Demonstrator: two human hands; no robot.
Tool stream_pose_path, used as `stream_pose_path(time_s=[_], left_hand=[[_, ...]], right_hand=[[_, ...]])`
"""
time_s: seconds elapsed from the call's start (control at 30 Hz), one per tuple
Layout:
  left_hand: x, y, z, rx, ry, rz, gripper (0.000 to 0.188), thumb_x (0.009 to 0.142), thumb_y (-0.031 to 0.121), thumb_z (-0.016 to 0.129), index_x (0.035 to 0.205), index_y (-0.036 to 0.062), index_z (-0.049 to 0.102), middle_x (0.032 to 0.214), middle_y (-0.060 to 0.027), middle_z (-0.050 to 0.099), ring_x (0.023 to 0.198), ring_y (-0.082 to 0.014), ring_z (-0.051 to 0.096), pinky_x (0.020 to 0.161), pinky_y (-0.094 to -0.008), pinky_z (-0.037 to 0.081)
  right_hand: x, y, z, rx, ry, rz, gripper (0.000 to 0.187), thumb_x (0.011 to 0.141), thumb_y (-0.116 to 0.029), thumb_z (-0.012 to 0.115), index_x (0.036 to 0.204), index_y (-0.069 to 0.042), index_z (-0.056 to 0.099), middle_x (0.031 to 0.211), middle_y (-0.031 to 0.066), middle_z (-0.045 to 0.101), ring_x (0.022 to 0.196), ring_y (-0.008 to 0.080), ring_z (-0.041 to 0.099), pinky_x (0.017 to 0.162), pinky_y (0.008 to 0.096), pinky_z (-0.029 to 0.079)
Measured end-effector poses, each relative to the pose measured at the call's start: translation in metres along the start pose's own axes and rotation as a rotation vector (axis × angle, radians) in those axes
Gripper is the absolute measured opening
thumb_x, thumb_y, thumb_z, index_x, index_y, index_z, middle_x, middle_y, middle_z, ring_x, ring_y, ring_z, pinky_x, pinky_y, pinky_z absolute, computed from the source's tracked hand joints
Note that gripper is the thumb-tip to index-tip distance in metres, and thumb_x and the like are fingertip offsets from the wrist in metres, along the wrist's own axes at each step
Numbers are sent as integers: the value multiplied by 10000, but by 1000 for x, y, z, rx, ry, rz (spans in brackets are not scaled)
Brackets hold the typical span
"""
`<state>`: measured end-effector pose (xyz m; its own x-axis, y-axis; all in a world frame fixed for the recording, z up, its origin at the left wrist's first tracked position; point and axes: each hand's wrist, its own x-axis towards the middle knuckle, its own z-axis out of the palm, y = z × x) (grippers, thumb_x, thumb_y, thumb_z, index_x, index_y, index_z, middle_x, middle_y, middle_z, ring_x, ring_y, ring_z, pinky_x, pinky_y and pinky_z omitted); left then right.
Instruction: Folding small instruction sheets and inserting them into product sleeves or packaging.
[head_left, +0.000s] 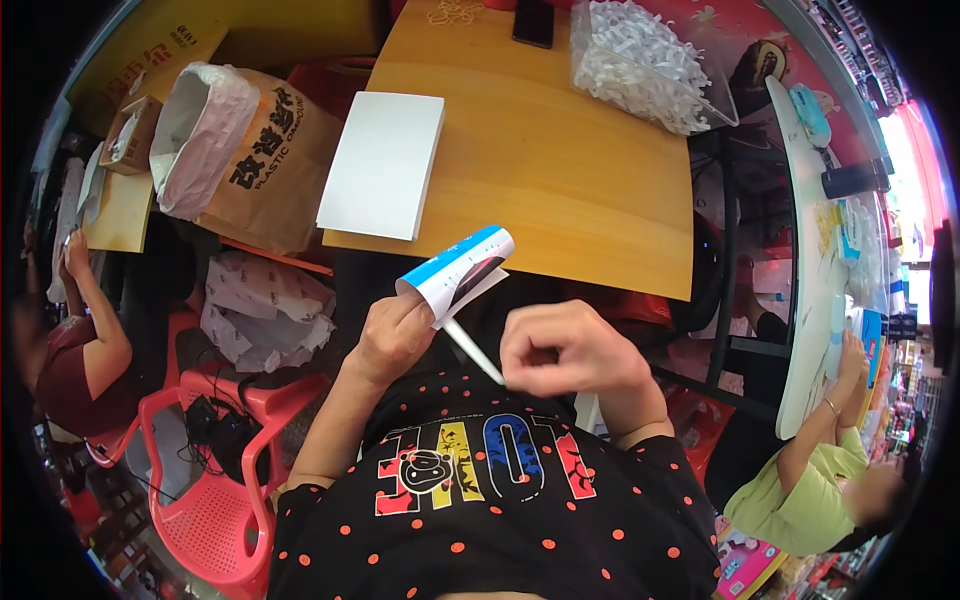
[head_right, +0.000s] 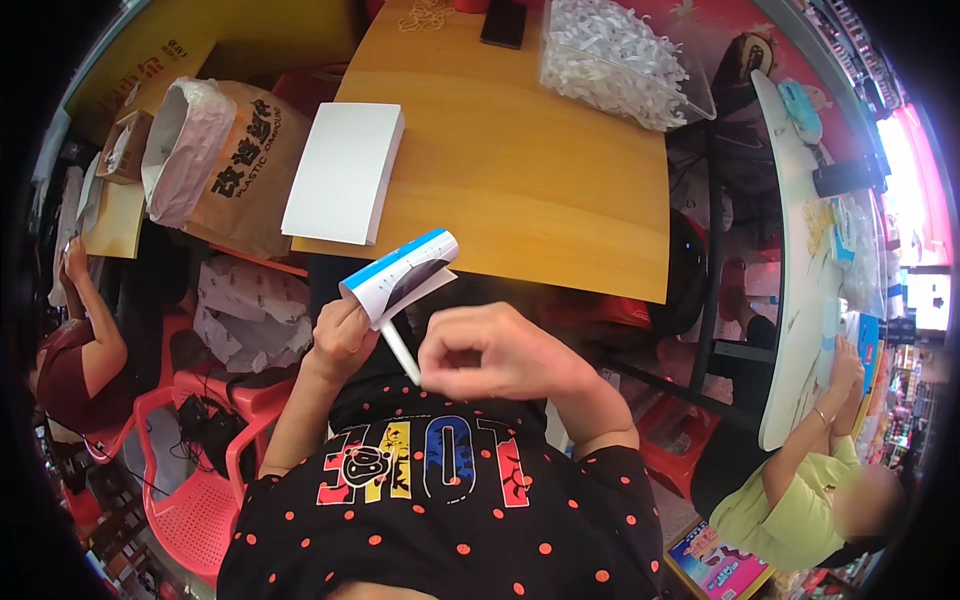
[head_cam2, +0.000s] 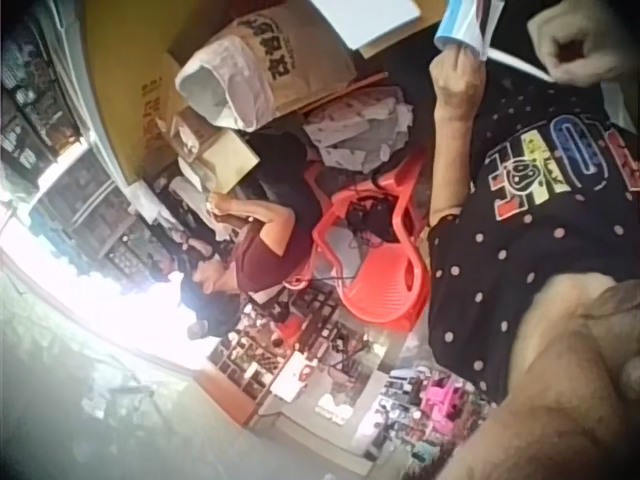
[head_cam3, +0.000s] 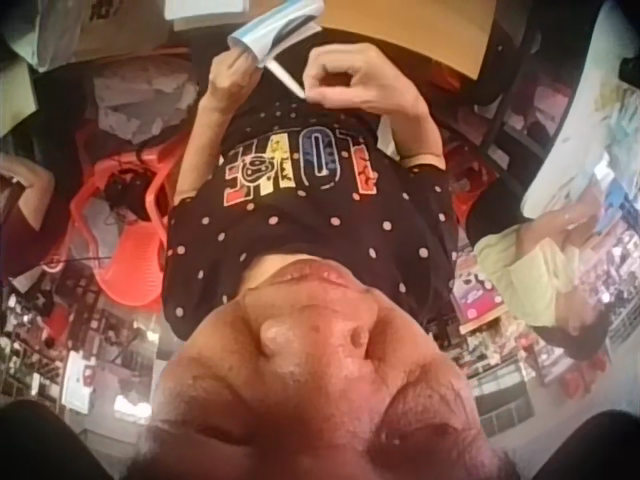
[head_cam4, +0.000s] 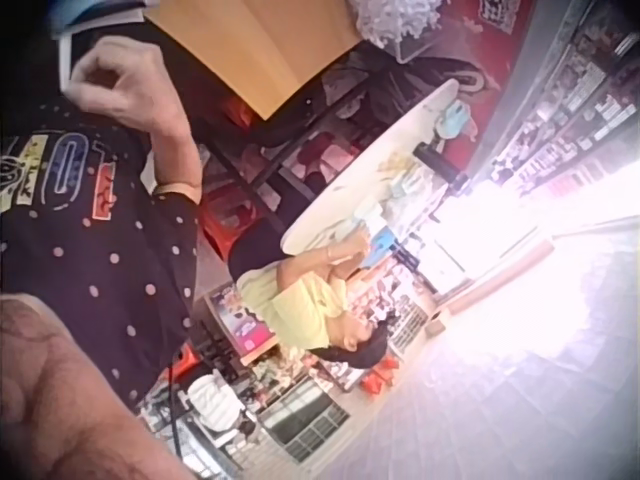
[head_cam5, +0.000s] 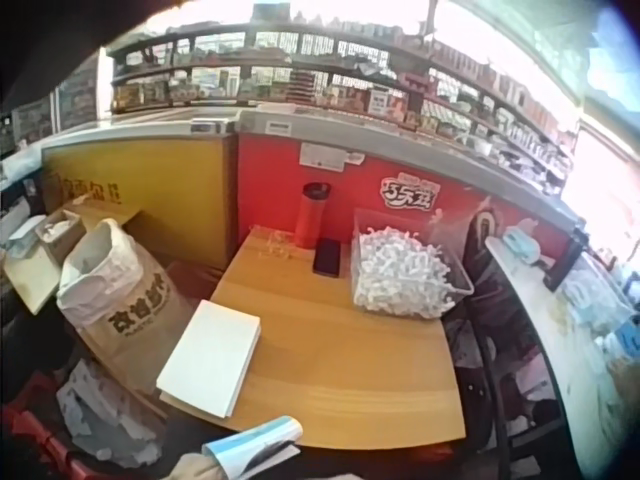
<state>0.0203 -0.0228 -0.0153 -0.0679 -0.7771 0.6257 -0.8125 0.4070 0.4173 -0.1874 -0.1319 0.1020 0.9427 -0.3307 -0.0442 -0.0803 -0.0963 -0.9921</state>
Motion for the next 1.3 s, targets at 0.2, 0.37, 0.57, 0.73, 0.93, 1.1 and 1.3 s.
stream_pose_path(time_s=[0.2,0.37,0.57,0.73,0.93,1.1,1.3], left_hand=[[13,14,8,-426,114,-402,240,761,-7,706,985,-63,639,867,-138,688,737,-211,683,653,-294,540],[25,26,0,-1086,232,-875,184,862,22,611,999,-101,620,890,-176,676,748,-228,685,692,-316,576],[27,18,-6,-1300,386,-1051,169,862,70,611,948,-74,626,840,-186,682,682,-227,691,626,-296,570],[28,11,1,-1331,438,-1079,171,859,77,612,946,-69,627,831,-183,682,666,-217,690,609,-275,567],[29,12,4,-1300,441,-1042,177,871,84,603,953,-70,634,831,-176,683,663,-210,686,610,-267,565],[28,17,6,-1250,456,-994,167,873,73,599,949,-70,641,839,-174,683,677,-212,686,625,-273,566],[21,18,7,-1185,459,-952,165,873,66,606,950,-76,641,846,-160,682,707,-206,684,656,-279,565]], right_hand=[[-5,-30,-87,20,348,-296,75,730,-55,647,737,-1,595,755,47,589,661,107,543,578,229,401],[4,3,-297,68,905,-336,170,833,-140,612,914,7,638,781,19,592,663,72,509,598,193,372],[24,66,-315,-1353,1334,-84,345,812,-136,627,1133,-10,601,1117,151,588,872,245,616,823,345,476],[30,57,-90,-380,965,-352,29,841,2,621,814,-8,613,820,57,620,755,96,549,683,238,454],[30,70,10,-141,819,-233,158,718,64,713,834,-5,631,842,35,579,656,71,481,614,199,403],[34,73,19,80,857,-185,102,766,45,703,822,7,626,829,22,590,663,55,502,594,194,412],[40,89,18,369,853,-149,52,809,43,660,828,13,622,804,69,640,649,82,565,584,202,456]])
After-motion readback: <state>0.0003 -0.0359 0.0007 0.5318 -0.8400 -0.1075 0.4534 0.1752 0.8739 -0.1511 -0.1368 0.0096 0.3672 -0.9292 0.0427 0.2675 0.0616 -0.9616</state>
